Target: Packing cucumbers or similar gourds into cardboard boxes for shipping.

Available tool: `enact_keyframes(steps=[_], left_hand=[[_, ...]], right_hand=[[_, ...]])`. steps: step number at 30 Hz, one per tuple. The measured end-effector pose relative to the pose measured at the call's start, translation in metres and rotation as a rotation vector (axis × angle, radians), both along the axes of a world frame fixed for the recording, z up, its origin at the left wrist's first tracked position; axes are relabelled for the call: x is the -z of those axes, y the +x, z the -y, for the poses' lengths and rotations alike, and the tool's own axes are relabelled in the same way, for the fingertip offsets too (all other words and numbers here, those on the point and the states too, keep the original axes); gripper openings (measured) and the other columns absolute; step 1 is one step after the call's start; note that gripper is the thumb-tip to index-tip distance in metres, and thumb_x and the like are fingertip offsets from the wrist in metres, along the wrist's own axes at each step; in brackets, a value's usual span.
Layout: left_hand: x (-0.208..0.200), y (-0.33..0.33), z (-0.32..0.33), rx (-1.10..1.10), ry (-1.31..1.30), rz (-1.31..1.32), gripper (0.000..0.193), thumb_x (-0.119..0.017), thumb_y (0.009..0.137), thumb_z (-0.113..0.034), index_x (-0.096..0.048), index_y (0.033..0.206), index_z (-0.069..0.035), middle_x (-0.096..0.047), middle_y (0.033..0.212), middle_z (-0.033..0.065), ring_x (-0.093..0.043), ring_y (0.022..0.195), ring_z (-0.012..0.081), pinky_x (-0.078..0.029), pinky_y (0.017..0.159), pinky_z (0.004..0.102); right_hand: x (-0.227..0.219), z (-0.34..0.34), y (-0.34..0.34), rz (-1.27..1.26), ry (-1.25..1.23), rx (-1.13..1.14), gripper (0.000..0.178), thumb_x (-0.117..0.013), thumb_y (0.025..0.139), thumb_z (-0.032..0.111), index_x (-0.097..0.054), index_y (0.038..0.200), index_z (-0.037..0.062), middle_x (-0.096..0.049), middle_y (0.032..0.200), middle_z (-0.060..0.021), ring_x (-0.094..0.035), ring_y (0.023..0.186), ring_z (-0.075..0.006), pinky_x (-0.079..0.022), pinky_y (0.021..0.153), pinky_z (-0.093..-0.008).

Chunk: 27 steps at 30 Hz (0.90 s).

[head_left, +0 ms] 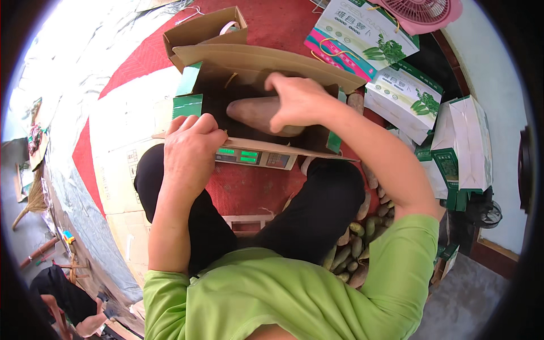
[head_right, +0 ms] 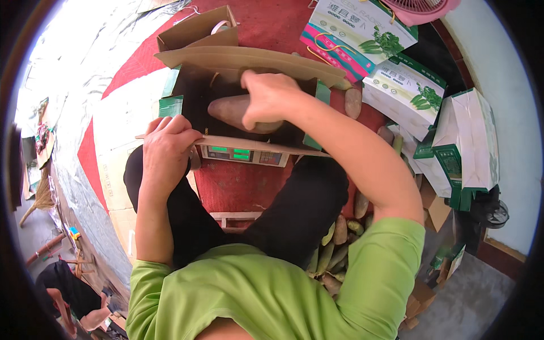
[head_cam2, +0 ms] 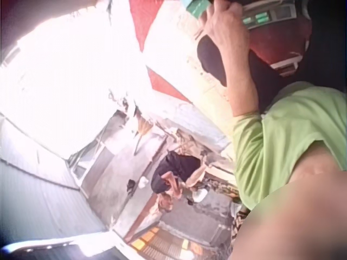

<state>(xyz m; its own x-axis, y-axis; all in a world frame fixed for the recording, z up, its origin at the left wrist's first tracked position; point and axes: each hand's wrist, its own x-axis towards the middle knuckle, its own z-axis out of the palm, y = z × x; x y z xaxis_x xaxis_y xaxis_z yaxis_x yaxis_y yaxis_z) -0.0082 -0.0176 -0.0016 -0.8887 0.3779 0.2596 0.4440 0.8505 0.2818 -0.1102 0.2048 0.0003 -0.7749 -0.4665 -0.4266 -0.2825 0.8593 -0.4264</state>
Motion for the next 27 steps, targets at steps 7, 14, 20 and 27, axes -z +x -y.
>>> enact_keyframes(steps=[7,14,20,27], left_hand=[[-0.003,-0.002,-0.002,0.024,-0.018,-0.011,0.012,-0.062,0.069,-0.005,-0.069,0.078,-0.009,-0.057,0.08,0.0044,-0.058,0.083,0.0247,-0.044,0.081,0.0369],[-0.004,0.0,-0.004,-0.004,-0.038,0.063,0.01,-0.064,0.077,-0.004,-0.069,0.085,-0.006,-0.059,0.084,0.0071,-0.059,0.084,0.0271,-0.044,0.082,0.0367],[-0.001,0.005,-0.006,-0.023,-0.037,0.073,0.009,-0.063,0.081,-0.007,-0.068,0.088,-0.006,-0.058,0.084,0.0054,-0.058,0.082,0.0251,-0.043,0.085,0.0346],[0.003,0.004,-0.012,-0.027,-0.031,0.089,0.008,-0.064,0.081,-0.006,-0.067,0.088,-0.006,-0.058,0.084,0.0055,-0.058,0.082,0.0249,-0.043,0.084,0.0347]], right_hand=[[0.049,0.031,-0.007,-0.049,-0.211,-0.117,0.094,-0.079,0.063,0.036,-0.037,0.14,0.0009,-0.054,0.129,-0.0239,-0.053,0.119,-0.0368,-0.043,0.1,-0.041],[-0.034,-0.048,0.03,-0.206,-0.705,0.227,0.042,-0.07,0.081,0.023,-0.061,0.116,0.0005,-0.069,0.099,-0.0115,-0.065,0.089,-0.0193,-0.052,0.076,-0.0299],[-0.03,-0.165,0.109,-0.309,-0.765,0.715,0.039,-0.071,0.083,0.016,-0.06,0.117,0.0006,-0.066,0.098,-0.0064,-0.062,0.086,-0.0122,-0.05,0.077,-0.0257],[0.161,-0.274,0.241,-0.331,-0.07,0.98,0.039,-0.07,0.079,0.025,-0.064,0.114,0.008,-0.068,0.1,-0.0178,-0.065,0.097,-0.031,-0.051,0.084,-0.0381]])
